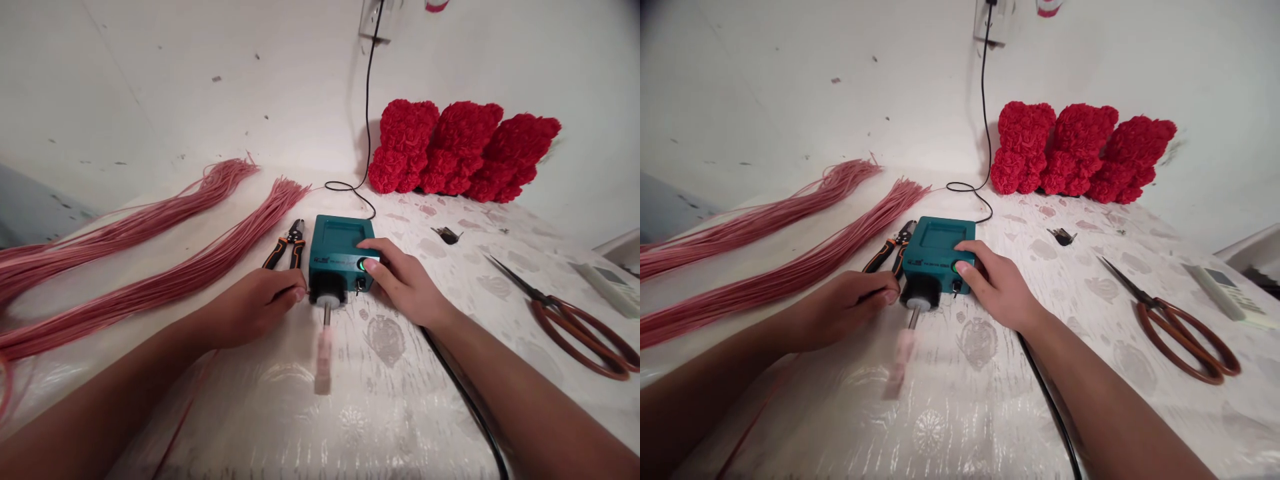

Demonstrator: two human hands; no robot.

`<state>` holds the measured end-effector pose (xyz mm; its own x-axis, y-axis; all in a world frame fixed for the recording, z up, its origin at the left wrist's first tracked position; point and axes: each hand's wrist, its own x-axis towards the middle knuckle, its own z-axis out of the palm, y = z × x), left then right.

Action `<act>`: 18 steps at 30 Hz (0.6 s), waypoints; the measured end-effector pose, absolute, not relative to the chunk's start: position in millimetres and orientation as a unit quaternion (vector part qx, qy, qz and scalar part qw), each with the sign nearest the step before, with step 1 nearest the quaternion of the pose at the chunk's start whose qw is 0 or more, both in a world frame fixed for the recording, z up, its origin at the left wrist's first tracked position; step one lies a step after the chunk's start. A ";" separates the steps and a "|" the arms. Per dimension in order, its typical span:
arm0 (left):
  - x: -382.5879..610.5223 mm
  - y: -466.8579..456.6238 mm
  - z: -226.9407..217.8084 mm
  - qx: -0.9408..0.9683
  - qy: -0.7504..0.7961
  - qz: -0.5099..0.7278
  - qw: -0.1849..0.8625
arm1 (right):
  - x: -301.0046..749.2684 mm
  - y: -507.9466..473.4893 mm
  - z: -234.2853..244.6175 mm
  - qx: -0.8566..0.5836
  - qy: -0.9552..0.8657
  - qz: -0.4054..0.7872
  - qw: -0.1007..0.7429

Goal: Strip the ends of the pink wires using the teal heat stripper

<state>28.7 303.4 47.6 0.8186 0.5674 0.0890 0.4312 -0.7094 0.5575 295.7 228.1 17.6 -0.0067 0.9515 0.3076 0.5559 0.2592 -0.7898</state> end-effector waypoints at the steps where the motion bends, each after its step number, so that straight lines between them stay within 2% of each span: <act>1: 28.7 303.6 47.9 0.913 0.271 0.130 0.275 | 295.5 228.2 17.9 -0.562 -0.671 0.230 0.425; 18: 28.5 303.8 49.9 0.897 0.268 0.156 0.315 | 294.6 227.8 16.1 -0.569 -0.669 0.224 0.422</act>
